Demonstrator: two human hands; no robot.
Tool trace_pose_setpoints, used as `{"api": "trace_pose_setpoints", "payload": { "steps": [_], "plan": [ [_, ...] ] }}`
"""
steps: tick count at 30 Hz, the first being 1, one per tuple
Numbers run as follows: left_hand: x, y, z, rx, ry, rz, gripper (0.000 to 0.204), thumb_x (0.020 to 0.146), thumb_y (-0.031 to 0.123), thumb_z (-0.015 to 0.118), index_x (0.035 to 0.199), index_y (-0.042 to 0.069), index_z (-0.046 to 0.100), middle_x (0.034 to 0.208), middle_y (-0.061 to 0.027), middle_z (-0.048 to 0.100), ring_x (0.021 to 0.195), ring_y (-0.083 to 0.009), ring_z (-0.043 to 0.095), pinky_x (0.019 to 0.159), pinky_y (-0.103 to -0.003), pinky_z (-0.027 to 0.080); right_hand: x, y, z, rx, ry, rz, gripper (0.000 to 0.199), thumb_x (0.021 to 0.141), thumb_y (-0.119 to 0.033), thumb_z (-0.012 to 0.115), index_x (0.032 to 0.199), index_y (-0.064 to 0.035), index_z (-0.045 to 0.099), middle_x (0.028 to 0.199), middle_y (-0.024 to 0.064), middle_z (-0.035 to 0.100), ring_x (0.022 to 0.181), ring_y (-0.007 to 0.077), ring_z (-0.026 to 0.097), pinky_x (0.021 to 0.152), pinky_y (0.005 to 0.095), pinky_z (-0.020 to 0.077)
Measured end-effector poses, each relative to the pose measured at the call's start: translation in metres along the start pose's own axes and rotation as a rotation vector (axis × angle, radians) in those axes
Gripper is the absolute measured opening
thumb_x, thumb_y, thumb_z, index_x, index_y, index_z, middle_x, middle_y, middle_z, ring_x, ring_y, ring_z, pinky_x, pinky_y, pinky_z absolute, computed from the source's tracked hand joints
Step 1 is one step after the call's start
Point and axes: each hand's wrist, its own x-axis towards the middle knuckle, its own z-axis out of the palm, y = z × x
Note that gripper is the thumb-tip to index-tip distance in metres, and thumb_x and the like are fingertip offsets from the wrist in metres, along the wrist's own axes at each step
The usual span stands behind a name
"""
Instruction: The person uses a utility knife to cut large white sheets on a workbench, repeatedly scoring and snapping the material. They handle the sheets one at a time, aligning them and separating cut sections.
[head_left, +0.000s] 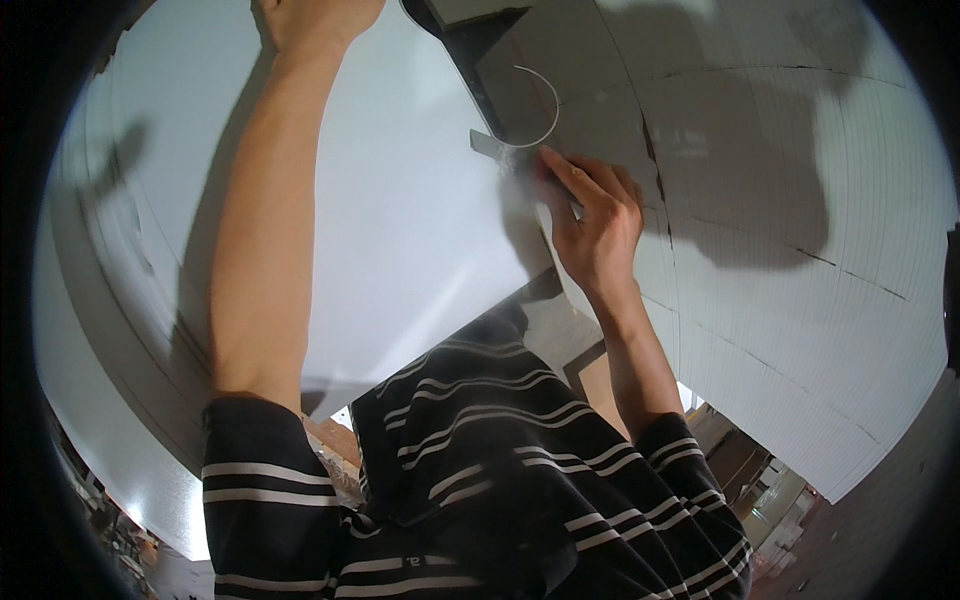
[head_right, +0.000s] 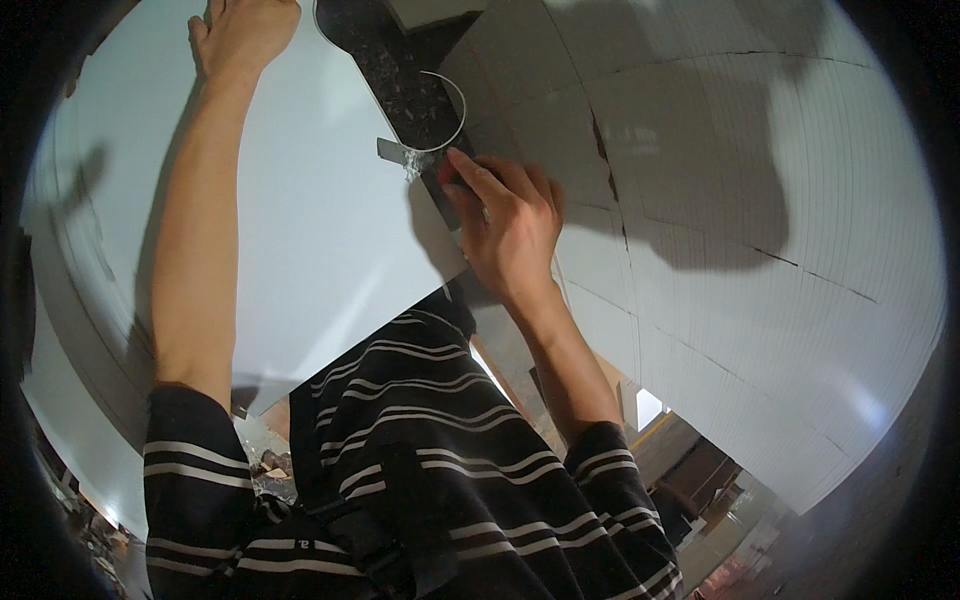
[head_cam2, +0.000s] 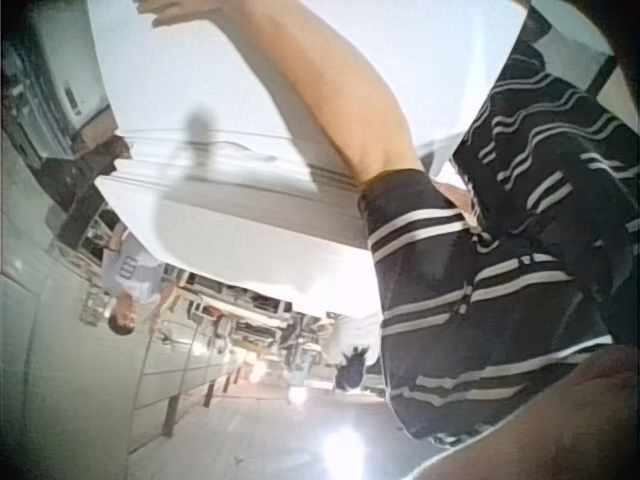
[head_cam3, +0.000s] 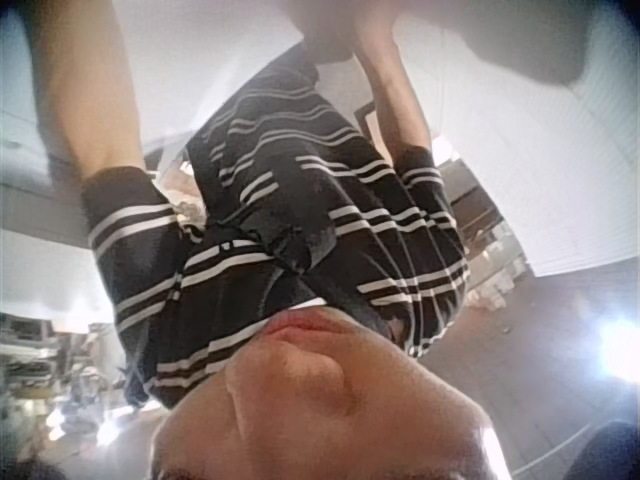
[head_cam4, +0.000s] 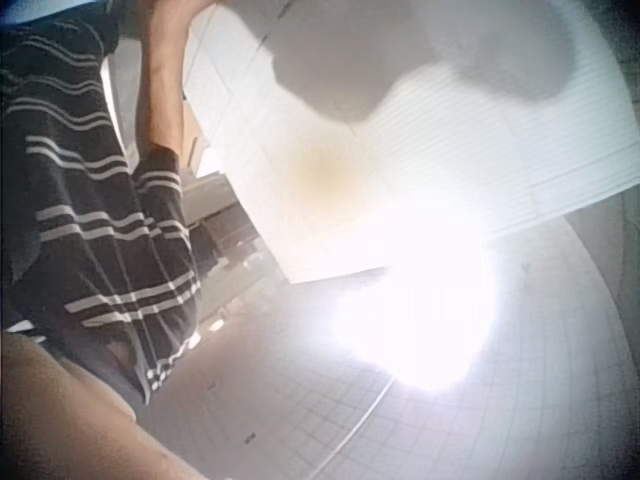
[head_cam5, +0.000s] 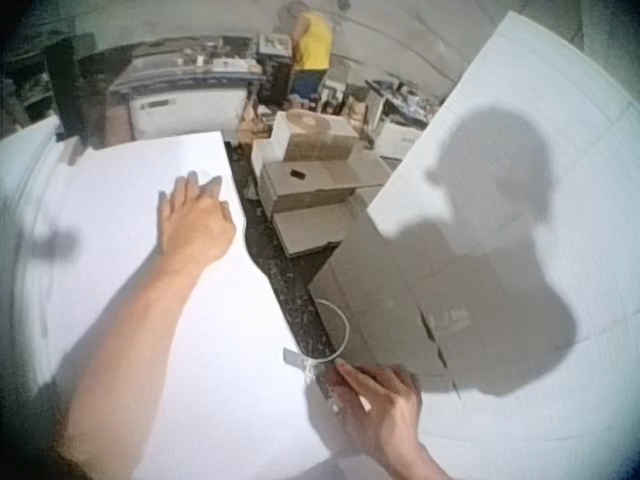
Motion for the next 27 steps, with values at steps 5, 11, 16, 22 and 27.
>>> {"api": "trace_pose_setpoints", "payload": {
  "steps": [5, 11, 16, 22, 27],
  "plan": [
    [0.005, -0.007, 0.002, -0.068, 0.178, 0.029, 0.049, 0.099, 0.022, 0.051, 0.146, 0.010, 0.055, 0.152, -0.0214, 0.052, 0.145, -0.0356, 0.045, 0.122, -0.053, 0.029, 0.019, -0.005, 0.005, -0.018, -0.011, -0.003, 0.030, 0.085, -0.007, 0.076, 0.114, -0.0128, 0.081, 0.102, 0.0083, 0.077, 0.093, 0.0260, 0.069, 0.090, 0.0400, 0.0520],
    [0.012, -0.020, -0.008, -0.141, 0.235, 0.077, 0.040, 0.093, 0.016, 0.055, 0.131, 0.009, 0.067, 0.120, -0.0193, 0.072, 0.113, -0.0358, 0.067, 0.103, -0.050, 0.047, 0.041, -0.002, 0.018, 0.020, 0.016, -0.033, 0.031, 0.084, -0.010, 0.078, 0.115, -0.0122, 0.081, 0.103, 0.0083, 0.078, 0.091, 0.0265, 0.069, 0.084, 0.0391, 0.0545],
    [0.014, -0.020, -0.014, -0.146, 0.183, 0.045, 0.038, 0.094, 0.016, 0.055, 0.128, 0.009, 0.068, 0.115, -0.0212, 0.073, 0.110, -0.0386, 0.068, 0.102, -0.050, 0.049, 0.062, -0.001, 0.025, 0.066, 0.017, -0.056, 0.029, 0.084, -0.009, 0.078, 0.113, -0.0116, 0.081, 0.101, 0.0090, 0.078, 0.088, 0.0263, 0.070, 0.081, 0.0380, 0.0563],
    [0.018, -0.023, -0.018, -0.180, 0.167, 0.034, 0.036, 0.095, 0.015, 0.055, 0.127, 0.008, 0.068, 0.115, -0.0226, 0.073, 0.109, -0.0399, 0.068, 0.101, -0.051, 0.050, 0.083, 0.001, 0.032, 0.081, 0.014, -0.107, 0.028, 0.086, -0.010, 0.078, 0.114, -0.0119, 0.080, 0.101, 0.0096, 0.077, 0.087, 0.0258, 0.070, 0.079, 0.0370, 0.0571],
    [0.018, -0.026, -0.016, -0.206, 0.203, 0.018, 0.037, 0.094, 0.014, 0.057, 0.129, 0.008, 0.068, 0.114, -0.0235, 0.073, 0.109, -0.0405, 0.068, 0.100, -0.051, 0.051, 0.097, 0.002, 0.039, 0.126, -0.015, -0.072, 0.031, 0.084, -0.018, 0.082, 0.115, -0.0183, 0.080, 0.101, 0.0022, 0.076, 0.091, 0.0257, 0.067, 0.084, 0.0406, 0.0488]
  ]
}}
